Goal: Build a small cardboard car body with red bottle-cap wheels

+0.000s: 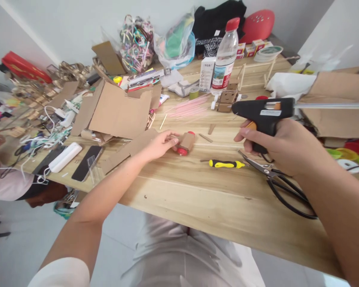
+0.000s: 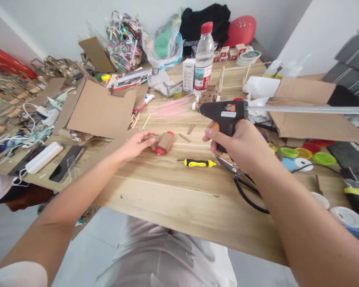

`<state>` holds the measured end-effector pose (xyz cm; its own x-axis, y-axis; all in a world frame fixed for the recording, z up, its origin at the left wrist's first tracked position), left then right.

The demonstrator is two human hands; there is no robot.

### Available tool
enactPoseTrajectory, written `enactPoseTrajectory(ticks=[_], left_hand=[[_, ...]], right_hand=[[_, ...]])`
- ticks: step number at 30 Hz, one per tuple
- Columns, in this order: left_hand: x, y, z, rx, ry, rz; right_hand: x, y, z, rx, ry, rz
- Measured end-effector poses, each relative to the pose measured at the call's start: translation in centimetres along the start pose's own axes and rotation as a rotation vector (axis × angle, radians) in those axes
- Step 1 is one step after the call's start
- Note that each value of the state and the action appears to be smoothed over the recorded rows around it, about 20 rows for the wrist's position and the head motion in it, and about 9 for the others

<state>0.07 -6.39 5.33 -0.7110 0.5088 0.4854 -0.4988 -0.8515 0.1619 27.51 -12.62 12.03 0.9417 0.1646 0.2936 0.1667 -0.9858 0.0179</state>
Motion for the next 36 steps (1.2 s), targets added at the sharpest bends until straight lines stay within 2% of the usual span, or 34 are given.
enactPoseTrajectory(ticks=[2,4,7,11,16,24,32,36], left_hand=[[0.3,0.5,0.4,0.015,-0.093,-0.021],[1.1,0.6,1.0,0.003,-0.286,0.020],[2.3,-0.3,2.0,-0.132,-0.625,0.037],[1.9,-2.3,3.0,-0.415,-0.927,-0.141],[0.9,-3.4,3.3,-0.494,-1.055,-0.221],[1.4,-1.8,2.5,-0.367,-1.024,-0.149],[2.0,0.1,2.5,-0.121,-0.791,-0.173],[2.1,1.0,1.7,-0.092,-0.777,-0.154]], right_hand=[[-0.4,0.0,-0.1,-0.013,-0.021,-0.011],[-0.5,0.0,0.0,-0.026,-0.016,-0.008],[-0.3,-0.1,0.3,-0.027,0.034,-0.019],[-0.1,-0.3,0.9,-0.052,0.085,0.018],[-0.2,-0.3,0.9,-0.034,0.060,-0.027],[-0.7,-0.3,0.8,-0.039,0.004,-0.043],[-2.0,-0.3,0.6,-0.070,-0.030,-0.046],[-1.8,-0.3,1.0,-0.074,0.023,-0.060]])
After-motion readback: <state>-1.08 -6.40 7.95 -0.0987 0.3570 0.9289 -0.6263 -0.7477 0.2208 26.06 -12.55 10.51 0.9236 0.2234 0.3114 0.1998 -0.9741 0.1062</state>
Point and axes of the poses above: each hand's wrist, its own y-axis away from the middle knuckle, its own x-axis out of the back of the hand, z = x × y, the point moved 3 cm from there along -y, towards the middle knuckle, and after that the axes turned 9 degrees about -z, right-handed, at the moved point
